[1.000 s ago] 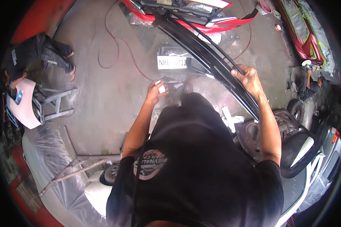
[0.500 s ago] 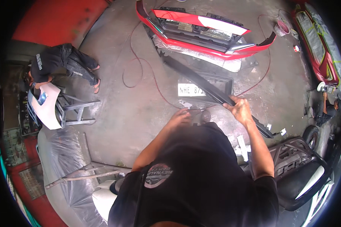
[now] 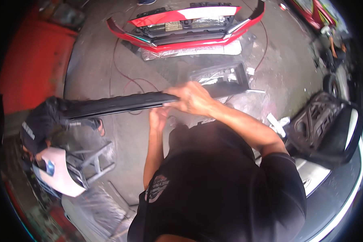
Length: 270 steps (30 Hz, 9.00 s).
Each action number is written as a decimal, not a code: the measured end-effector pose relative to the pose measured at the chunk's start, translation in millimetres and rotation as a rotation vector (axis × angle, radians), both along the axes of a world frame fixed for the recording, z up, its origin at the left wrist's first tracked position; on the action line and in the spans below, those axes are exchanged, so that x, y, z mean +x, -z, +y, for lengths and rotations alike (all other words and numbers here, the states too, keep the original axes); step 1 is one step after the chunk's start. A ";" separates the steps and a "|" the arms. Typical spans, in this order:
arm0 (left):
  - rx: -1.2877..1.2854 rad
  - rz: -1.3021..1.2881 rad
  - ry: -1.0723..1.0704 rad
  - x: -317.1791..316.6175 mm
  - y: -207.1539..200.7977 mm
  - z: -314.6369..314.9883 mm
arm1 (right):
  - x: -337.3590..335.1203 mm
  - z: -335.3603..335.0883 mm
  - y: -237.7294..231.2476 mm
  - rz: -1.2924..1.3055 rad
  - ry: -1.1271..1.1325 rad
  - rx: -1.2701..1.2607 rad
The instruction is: The person assembles a black grille into a red car bumper by hand, pressing the parts together and fitting the tabs into place.
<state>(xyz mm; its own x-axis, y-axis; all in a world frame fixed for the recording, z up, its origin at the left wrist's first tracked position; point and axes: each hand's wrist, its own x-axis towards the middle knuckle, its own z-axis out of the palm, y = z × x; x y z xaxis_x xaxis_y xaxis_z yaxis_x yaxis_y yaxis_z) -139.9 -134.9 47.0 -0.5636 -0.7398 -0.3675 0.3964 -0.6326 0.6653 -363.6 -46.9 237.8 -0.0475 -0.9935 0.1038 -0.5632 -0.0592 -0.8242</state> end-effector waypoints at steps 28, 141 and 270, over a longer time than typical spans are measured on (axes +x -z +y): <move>-1.302 -0.693 0.280 -16.6 -200.3 -222.5 | 5.1 -203.4 102.1 -1.630 0.643 -0.343; -1.541 -0.443 1.422 -360.6 95.3 -470.3 | 96.0 -313.5 233.2 -0.846 0.565 0.602; -1.788 -0.513 0.781 -449.1 246.7 -498.8 | -233.6 -375.7 644.4 -1.504 1.213 -0.837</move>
